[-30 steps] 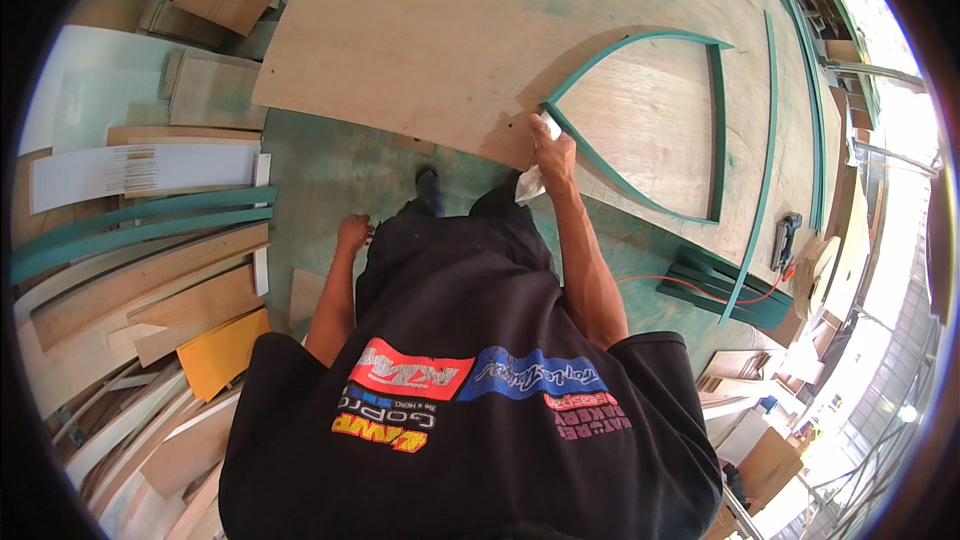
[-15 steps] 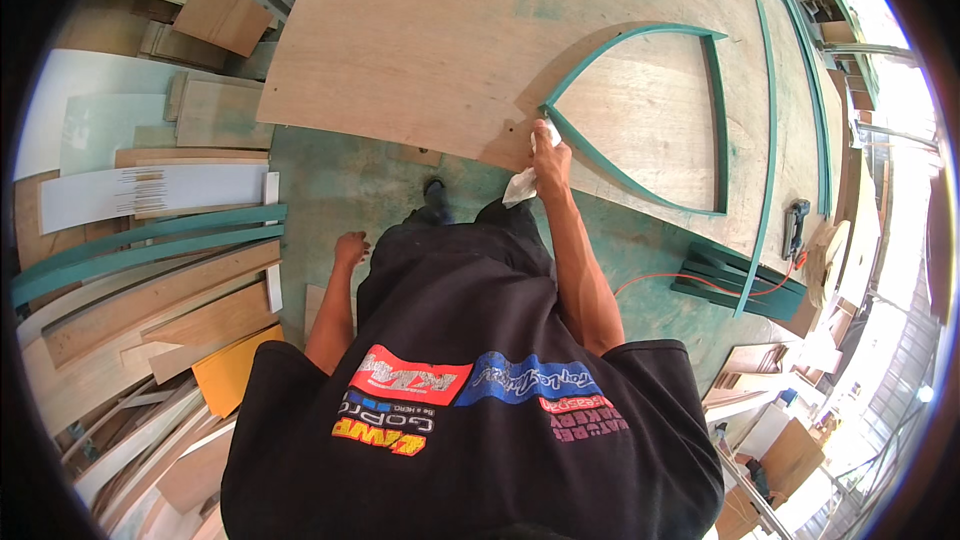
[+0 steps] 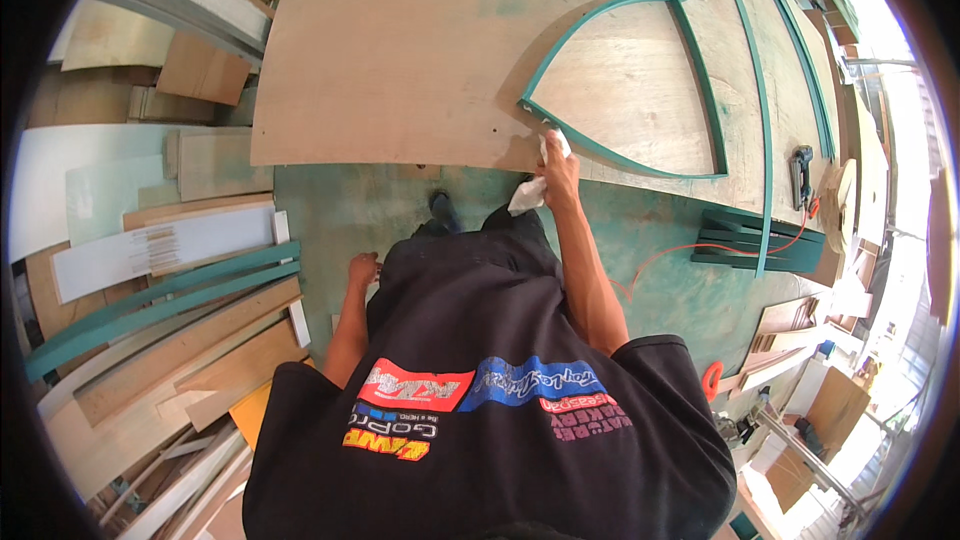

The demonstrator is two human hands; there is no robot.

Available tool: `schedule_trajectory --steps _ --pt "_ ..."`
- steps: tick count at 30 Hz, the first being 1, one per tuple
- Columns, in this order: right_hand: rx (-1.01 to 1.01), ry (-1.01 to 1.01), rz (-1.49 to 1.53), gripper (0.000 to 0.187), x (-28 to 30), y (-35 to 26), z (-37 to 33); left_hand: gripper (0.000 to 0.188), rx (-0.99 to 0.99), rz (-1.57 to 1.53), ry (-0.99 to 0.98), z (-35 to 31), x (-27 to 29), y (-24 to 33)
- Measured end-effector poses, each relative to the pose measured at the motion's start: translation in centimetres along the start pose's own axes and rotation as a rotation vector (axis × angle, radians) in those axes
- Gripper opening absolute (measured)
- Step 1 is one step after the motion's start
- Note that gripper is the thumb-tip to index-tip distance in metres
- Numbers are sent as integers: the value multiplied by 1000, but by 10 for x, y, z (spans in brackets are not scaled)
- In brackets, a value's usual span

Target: The person attaches green flexible strips to a curved wooden frame and secures them using a nail gun on a large plywood surface.

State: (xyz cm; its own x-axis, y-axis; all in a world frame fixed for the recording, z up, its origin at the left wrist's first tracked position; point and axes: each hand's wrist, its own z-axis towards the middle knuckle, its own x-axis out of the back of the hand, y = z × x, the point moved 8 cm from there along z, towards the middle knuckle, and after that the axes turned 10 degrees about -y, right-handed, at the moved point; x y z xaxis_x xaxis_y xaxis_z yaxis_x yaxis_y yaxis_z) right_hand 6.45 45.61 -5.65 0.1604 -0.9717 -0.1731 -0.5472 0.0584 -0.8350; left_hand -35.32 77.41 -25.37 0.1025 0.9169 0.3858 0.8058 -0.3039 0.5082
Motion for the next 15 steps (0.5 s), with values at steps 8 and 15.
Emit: schedule_trajectory --steps 8,15 --pt "-81 -236 517 43 7 5 -16 36 189 -215 -17 1 13 13" --pt "-45 -349 854 45 28 4 -19 37 210 -376 -20 2 25 44"
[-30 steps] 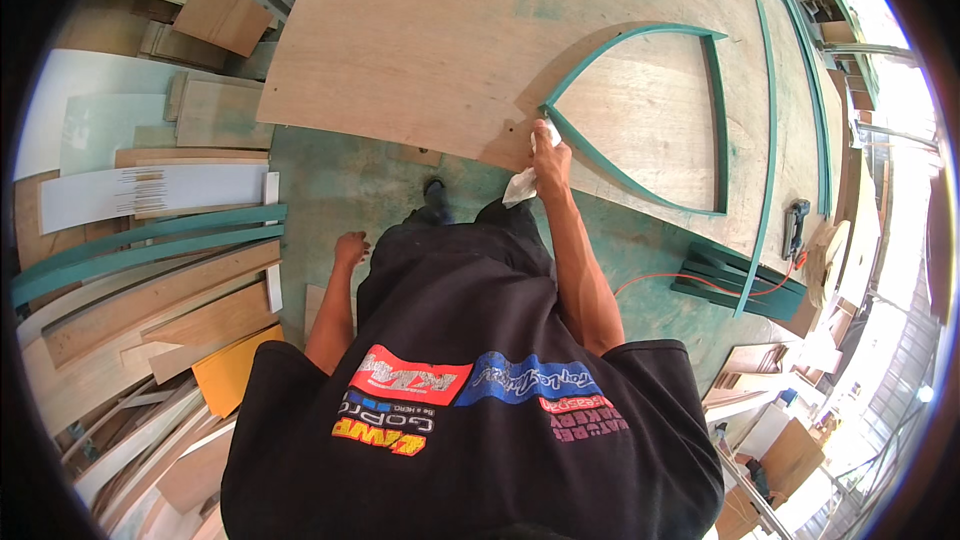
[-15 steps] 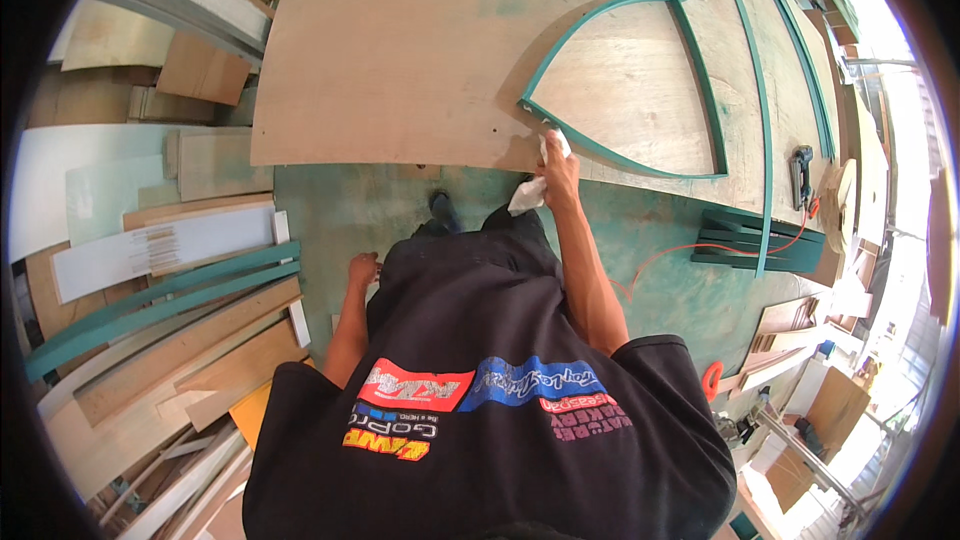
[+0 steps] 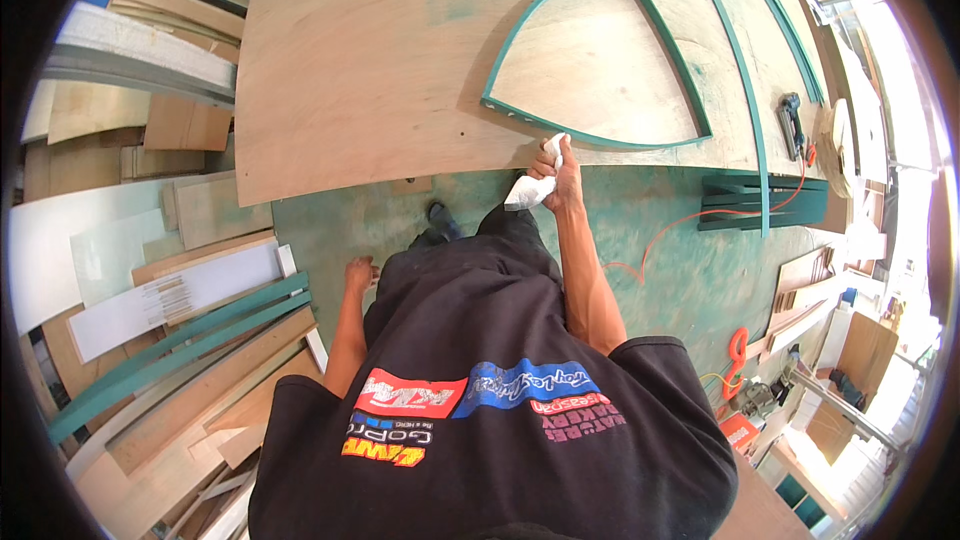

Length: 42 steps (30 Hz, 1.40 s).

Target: The person attaches green flexible strips to a curved wooden frame and secures them using a nail gun on a large plywood surface.

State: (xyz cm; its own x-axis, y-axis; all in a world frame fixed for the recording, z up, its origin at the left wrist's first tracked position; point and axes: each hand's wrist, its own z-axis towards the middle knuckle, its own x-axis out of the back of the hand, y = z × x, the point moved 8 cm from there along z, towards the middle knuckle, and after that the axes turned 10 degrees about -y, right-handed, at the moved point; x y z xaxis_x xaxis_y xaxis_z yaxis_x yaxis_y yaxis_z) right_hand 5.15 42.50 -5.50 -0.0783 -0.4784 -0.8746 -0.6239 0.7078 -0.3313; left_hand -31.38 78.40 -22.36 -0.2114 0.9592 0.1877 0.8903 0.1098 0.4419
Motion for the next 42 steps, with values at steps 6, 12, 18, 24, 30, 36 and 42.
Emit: schedule_trajectory --steps 6,12,18,24,30,36,42 --pt "36 -5 55 43 9 -7 -14 32 -216 379 -14 -2 -5 12" --pt "66 138 -1 40 21 -39 -23 29 -275 467 -93 8 -3 1" --pt "111 272 -10 43 42 -72 -34 31 95 81 -75 -7 -10 14" --pt "158 285 -13 40 58 -97 -47 32 44 108 -39 -5 -19 44" --pt "155 306 36 41 73 -129 -60 28 31 215 -55 -8 -39 68" --pt "168 365 18 42 83 -156 -56 24 46 212 -141 4 -52 70" --pt "146 446 -16 39 96 -181 -68 33 40 199 -154 9 -64 87"
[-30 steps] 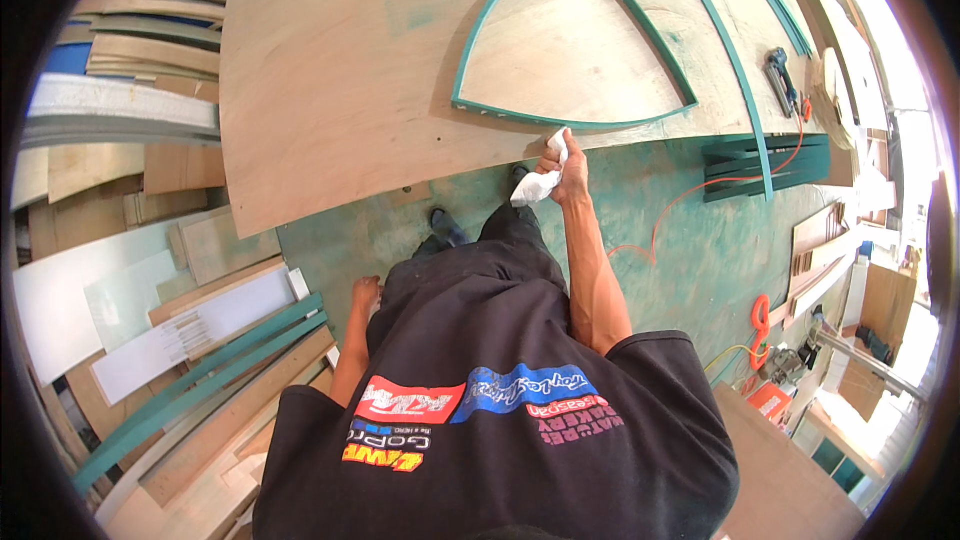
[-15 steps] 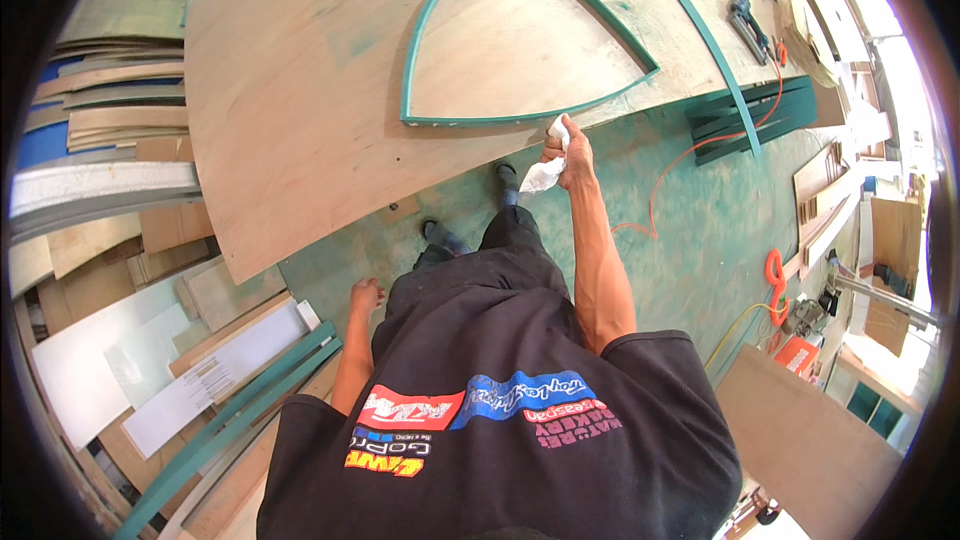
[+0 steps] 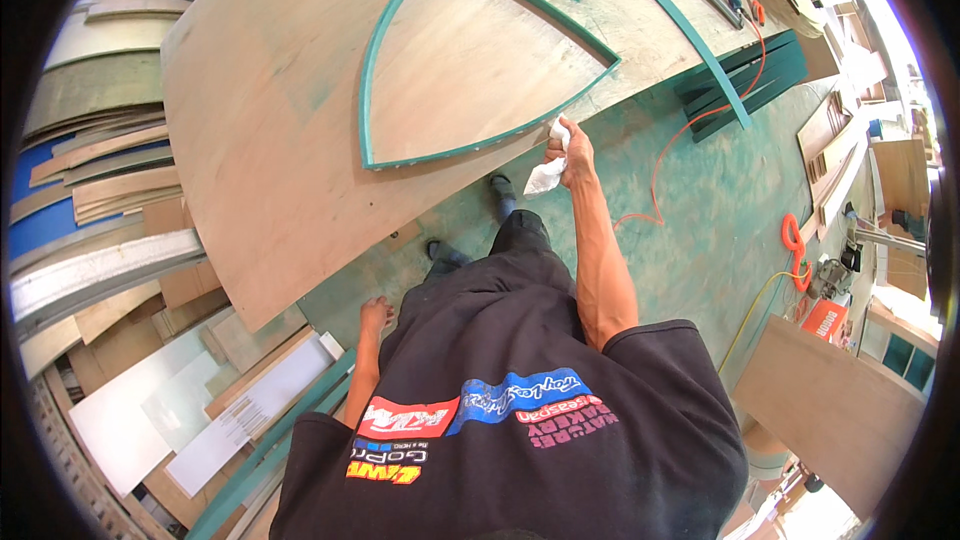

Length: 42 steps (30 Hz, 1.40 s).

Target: The person attaches green flexible strips to a curved wooden frame and secures them using a nail gun on a large plywood surface.

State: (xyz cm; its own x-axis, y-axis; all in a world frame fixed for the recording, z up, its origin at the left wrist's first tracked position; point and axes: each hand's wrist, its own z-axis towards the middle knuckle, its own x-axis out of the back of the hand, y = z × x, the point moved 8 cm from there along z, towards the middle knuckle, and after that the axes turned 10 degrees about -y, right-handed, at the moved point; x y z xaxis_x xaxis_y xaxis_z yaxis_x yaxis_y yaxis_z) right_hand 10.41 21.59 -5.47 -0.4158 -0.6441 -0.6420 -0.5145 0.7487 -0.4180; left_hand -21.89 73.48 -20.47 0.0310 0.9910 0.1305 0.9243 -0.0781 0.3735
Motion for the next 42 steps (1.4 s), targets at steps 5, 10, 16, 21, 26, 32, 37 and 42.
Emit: schedule_trajectory --steps 5,10,16,21,26,32,37,42 --pt "2 24 -106 36 12 -34 1 34 12 -18 16 2 -12 20" --pt "-50 37 -185 35 28 -66 12 34 -27 5 4 3 -30 48" --pt "-73 -13 -202 30 39 -96 12 31 -22 77 11 -12 -53 85" --pt "-52 33 -258 34 46 -124 17 26 -33 128 15 -30 -87 130" --pt "25 82 -335 31 60 -149 25 19 -52 135 87 -43 -116 159" --pt "87 142 -384 29 65 -176 25 25 -131 314 18 -57 -149 208" --pt "62 57 -432 31 59 -180 33 30 -177 415 1 -52 -142 207" --pt "55 -22 -284 33 77 -190 30 28 -89 490 16 -50 -146 233"
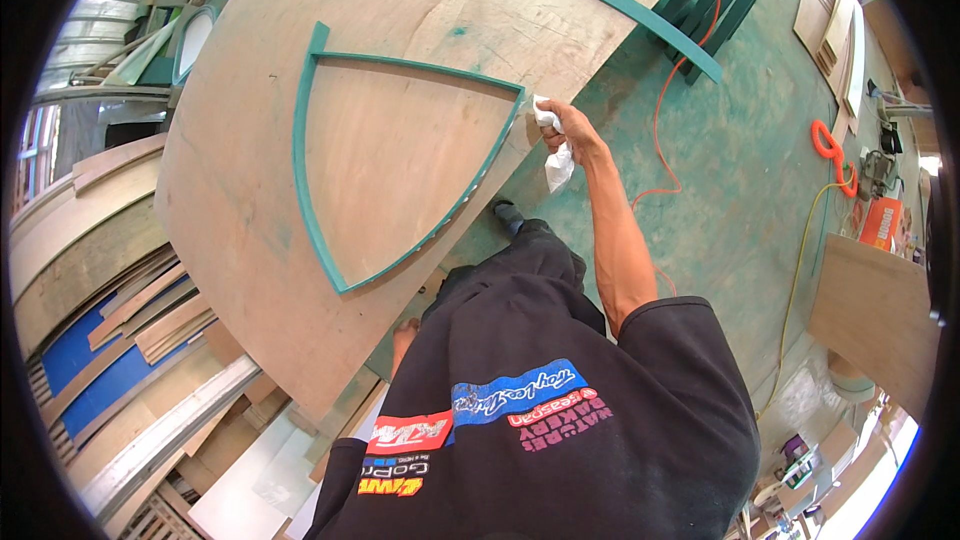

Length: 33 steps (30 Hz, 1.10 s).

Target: The person attaches green flexible strips to a curved wooden frame and secures them using a nail gun on a large plywood surface.

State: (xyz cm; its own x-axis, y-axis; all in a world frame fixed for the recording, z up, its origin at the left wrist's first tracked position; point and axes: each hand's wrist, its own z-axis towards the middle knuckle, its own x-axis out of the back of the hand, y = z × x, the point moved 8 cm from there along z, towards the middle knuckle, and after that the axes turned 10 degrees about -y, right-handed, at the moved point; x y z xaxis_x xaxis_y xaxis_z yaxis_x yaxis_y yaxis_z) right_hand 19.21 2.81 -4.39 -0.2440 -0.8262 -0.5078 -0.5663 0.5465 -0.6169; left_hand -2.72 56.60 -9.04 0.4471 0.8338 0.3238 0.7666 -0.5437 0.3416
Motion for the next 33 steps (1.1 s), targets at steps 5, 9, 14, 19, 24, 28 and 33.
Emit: schedule_trajectory --steps 5,9,14,19,24,28,33 --pt "-28 6 -28 34 -1 -5 3 24 -8 16 5 13 -3 2" --pt "-29 26 -99 32 -11 -12 6 22 14 9 -4 5 -14 24" --pt "-46 -46 6 30 -7 -13 2 24 -108 65 10 21 -15 11" --pt "101 -184 128 35 14 -26 -30 27 -136 -70 -11 37 -17 -4" --pt "205 -207 220 37 31 -21 -66 31 3 -508 5 74 -32 -100" --pt "233 -82 263 33 36 -17 -100 32 81 -489 -2 67 -64 -112" --pt "475 100 -270 31 73 -81 -90 31 143 -532 19 41 -122 -110"
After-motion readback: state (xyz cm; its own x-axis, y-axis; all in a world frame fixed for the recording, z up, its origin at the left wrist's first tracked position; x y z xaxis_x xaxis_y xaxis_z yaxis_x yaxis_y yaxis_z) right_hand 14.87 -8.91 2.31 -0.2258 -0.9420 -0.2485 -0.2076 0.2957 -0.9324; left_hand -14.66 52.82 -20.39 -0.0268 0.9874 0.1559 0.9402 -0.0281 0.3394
